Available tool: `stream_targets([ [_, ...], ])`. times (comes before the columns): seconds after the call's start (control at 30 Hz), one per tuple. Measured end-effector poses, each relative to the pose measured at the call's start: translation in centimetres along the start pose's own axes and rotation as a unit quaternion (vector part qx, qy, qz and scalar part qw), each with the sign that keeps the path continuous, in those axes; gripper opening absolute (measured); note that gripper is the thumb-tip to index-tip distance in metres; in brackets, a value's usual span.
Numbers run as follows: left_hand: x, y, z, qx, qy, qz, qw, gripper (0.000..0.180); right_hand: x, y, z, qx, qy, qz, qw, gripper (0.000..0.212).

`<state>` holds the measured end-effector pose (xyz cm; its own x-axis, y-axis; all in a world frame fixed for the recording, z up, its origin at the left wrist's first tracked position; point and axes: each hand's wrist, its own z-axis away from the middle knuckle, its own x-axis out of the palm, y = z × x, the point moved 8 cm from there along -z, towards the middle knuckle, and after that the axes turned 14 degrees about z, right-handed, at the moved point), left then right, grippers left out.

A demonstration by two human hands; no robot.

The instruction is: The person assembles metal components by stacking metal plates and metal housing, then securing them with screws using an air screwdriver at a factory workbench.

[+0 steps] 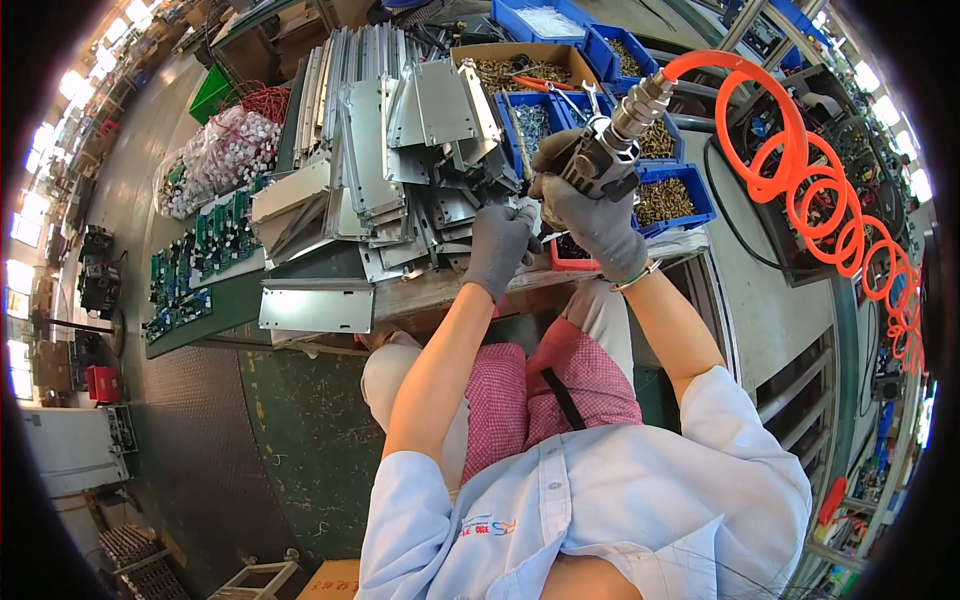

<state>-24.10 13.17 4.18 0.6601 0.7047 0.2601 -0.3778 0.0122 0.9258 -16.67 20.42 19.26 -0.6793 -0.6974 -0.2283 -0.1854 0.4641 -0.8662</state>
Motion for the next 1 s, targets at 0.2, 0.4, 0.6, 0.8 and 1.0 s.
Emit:
stream_targets([
  [0.2, -0.1, 0.4, 0.4, 0.022, 0.01, 0.011, 1.0, 0.029, 0.3, -0.2, 0.2, 0.023, -0.036, -0.016, 0.999, 0.022],
  [0.4, 1.5, 5.1, 4.2, 0.085, -0.055, 0.022, 0.995, 0.028, -3.5, -5.4, 4.7, -0.001, 0.026, -0.158, 0.987, 0.031],
  [0.6, -1.7, 9.1, 7.6, 0.129, 0.013, 0.07, 0.989, 0.027, -7.9, -13.7, 7.8, -0.319, -0.002, -0.178, 0.931, 0.051],
  [0.8, -5.6, 12.9, 5.1, 0.227, 0.138, 0.274, 0.924, 0.029, -10.5, -14.9, 10.7, -0.337, 0.057, -0.138, 0.93, 0.048],
  [1.0, -5.7, 10.6, 0.1, 0.139, 0.168, 0.246, 0.944, 0.025, -11.4, -13.8, 11.9, -0.325, 0.08, -0.135, 0.933, 0.045],
])
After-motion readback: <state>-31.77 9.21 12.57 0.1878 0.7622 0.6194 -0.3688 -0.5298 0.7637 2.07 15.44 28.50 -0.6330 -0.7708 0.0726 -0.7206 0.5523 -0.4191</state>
